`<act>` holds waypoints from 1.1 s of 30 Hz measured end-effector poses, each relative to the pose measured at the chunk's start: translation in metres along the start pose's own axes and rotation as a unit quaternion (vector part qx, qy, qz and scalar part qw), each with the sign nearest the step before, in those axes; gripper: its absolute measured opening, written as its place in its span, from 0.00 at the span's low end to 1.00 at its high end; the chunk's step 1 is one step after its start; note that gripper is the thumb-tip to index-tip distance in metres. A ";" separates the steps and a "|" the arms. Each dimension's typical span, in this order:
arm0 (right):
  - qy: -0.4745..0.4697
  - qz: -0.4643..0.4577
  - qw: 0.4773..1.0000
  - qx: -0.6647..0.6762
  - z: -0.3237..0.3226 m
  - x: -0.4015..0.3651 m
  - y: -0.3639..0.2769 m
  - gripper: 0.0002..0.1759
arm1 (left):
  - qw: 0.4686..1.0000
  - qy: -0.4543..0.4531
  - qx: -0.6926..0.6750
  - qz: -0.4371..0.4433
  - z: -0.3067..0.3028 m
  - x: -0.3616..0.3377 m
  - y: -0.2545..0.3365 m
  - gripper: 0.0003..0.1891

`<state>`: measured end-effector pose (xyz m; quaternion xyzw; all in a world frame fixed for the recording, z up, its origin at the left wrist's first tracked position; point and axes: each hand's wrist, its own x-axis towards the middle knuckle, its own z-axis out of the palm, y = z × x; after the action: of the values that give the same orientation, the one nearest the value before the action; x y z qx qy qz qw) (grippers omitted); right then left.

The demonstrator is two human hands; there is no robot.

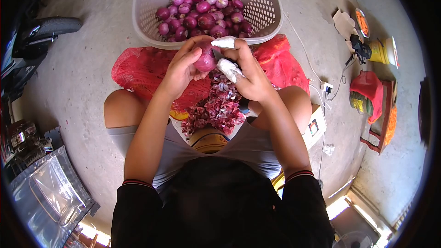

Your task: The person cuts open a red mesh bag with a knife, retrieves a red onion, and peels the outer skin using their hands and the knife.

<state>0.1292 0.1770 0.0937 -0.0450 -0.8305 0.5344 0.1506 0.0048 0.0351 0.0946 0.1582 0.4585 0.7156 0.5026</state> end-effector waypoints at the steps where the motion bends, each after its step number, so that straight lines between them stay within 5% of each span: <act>1: -0.004 0.006 1.000 0.002 0.000 -0.001 0.001 0.27 | 1.000 -0.008 0.000 0.004 -0.003 0.002 -0.001 0.22; 29: 0.059 -0.047 0.997 -0.006 0.011 0.003 0.008 0.25 | 0.997 -0.012 0.069 -0.035 -0.007 0.002 0.000 0.26; 33: 0.047 0.010 0.993 0.108 0.014 0.003 0.008 0.23 | 0.997 -0.009 0.071 -0.037 -0.015 0.004 -0.006 0.26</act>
<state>0.1217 0.1689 0.0812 -0.0613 -0.7593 0.6199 0.1881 -0.0038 0.0316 0.0809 0.1827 0.5088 0.6611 0.5202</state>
